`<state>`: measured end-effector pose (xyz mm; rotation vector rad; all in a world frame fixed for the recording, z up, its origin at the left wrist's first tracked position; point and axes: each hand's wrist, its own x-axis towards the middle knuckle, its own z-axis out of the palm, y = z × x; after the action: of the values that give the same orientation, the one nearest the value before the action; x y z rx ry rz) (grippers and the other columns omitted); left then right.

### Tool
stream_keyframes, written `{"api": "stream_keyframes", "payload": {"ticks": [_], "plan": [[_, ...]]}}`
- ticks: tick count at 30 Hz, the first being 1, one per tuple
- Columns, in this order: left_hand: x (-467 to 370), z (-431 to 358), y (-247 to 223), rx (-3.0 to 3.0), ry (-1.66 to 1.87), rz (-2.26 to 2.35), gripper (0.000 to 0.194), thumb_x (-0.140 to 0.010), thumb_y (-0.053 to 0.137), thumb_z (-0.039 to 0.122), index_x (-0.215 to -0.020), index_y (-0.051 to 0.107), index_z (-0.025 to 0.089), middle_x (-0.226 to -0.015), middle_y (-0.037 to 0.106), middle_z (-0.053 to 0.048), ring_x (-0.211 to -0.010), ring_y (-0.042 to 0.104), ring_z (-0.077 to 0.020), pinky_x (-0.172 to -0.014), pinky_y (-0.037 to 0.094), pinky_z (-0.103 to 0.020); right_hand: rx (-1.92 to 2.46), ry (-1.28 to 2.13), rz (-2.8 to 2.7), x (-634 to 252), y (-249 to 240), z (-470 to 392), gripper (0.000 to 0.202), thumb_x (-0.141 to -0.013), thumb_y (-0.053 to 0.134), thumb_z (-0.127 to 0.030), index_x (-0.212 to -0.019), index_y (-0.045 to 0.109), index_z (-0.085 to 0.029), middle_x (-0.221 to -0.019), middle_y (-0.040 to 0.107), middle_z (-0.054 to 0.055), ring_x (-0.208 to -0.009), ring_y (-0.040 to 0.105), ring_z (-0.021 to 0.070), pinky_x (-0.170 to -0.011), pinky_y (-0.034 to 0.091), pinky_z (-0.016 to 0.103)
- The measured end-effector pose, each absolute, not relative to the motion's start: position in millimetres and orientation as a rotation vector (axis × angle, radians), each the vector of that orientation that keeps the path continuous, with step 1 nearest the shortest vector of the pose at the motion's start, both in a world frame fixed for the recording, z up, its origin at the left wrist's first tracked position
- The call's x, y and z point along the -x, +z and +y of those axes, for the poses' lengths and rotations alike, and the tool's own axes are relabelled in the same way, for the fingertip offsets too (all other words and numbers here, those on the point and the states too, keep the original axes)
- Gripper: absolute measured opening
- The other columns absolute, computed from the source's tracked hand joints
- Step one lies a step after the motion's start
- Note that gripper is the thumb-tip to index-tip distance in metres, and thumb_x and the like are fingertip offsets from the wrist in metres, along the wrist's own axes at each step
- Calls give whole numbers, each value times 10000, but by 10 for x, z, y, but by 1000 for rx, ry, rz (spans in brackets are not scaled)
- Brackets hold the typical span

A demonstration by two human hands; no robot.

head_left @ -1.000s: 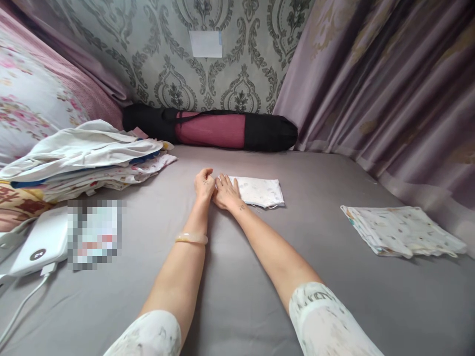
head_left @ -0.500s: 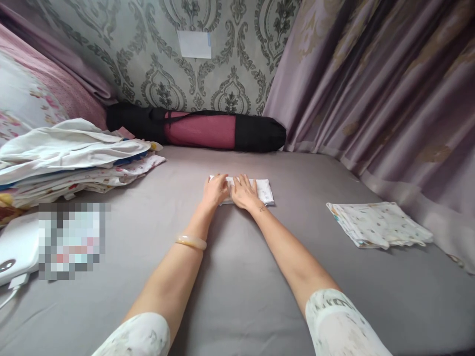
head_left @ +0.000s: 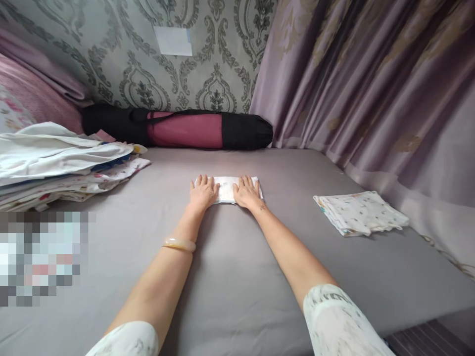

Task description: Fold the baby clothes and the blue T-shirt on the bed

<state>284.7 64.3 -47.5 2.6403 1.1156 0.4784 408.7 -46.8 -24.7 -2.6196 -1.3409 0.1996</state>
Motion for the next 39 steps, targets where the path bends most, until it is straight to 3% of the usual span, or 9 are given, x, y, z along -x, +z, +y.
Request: {"api": "stream_keyframes", "payload": {"ticks": [8,11,13,17,21,24,27,31,39], "plan": [[-2819,676,-491,-2561,453,1090,409,-949,408,387,-1286,572,222,-1504,438,-154,-1453,279,-353,-1136,239,-605,2536,357,-1317,-4199,-233,-457,607,-1012,227,-406,-1528,303,-94,-1622,214,126,-1507,114,254,-1206,31,497],[-2809,712,-491,-2539,497,1124,412,-942,405,335,-1298,559,195,-1519,410,-170,-1435,320,-342,-1143,265,-559,2367,453,-1178,-4387,-125,-505,554,-985,350,-355,-1505,373,-166,-1582,338,81,-1462,281,200,-1195,189,384],[-2798,761,-487,-2497,531,1175,423,-926,415,292,-1300,551,151,-1483,441,-203,-1377,415,-332,-1121,333,-494,2285,450,-991,-4556,-55,-589,507,-965,395,-297,-1455,453,-177,-1500,475,75,-1368,440,167,-1110,340,292],[-2732,903,-444,-2407,571,1384,393,-874,503,312,-1188,612,101,-1284,581,-251,-1219,554,-353,-1004,453,-452,2326,464,-741,-4868,11,-833,390,-943,400,-207,-1243,634,-122,-1199,699,129,-1073,667,194,-852,517,272],[-2628,1024,-310,-2338,403,1532,373,-823,585,407,-1046,665,119,-1122,669,-236,-1126,607,-371,-922,487,-440,2376,577,-588,-4997,-36,-981,228,-907,528,-218,-971,709,-96,-834,754,119,-673,698,156,-595,515,217],[-2583,1035,-178,-2249,181,1566,333,-797,621,432,-937,679,136,-1021,704,-208,-1062,644,-349,-854,501,-379,2386,618,-565,-4984,-115,-967,187,-870,623,-266,-805,699,-108,-679,717,80,-542,647,121,-506,466,177],[-2587,993,-98,-2201,131,1585,297,-771,661,426,-873,672,147,-997,707,-201,-1047,652,-343,-800,498,-352,2405,584,-588,-4936,-194,-904,243,-833,674,-343,-727,687,-125,-644,699,85,-590,665,147,-502,456,179],[-2632,971,-98,-2111,175,1597,272,-691,752,376,-793,645,148,-969,706,-196,-974,669,-331,-716,487,-323,2430,505,-601,-4866,-254,-821,276,-795,700,-406,-803,704,-130,-744,720,121,-782,706,205,-592,487,202],[-2670,1032,-107,-1743,419,1530,339,-566,833,334,-608,533,183,-535,557,-28,-522,551,-186,-476,369,-262,2392,499,-596,-4764,-196,-736,278,-717,755,-307,-930,707,-135,-849,738,96,-848,705,204,-639,499,202]]}}
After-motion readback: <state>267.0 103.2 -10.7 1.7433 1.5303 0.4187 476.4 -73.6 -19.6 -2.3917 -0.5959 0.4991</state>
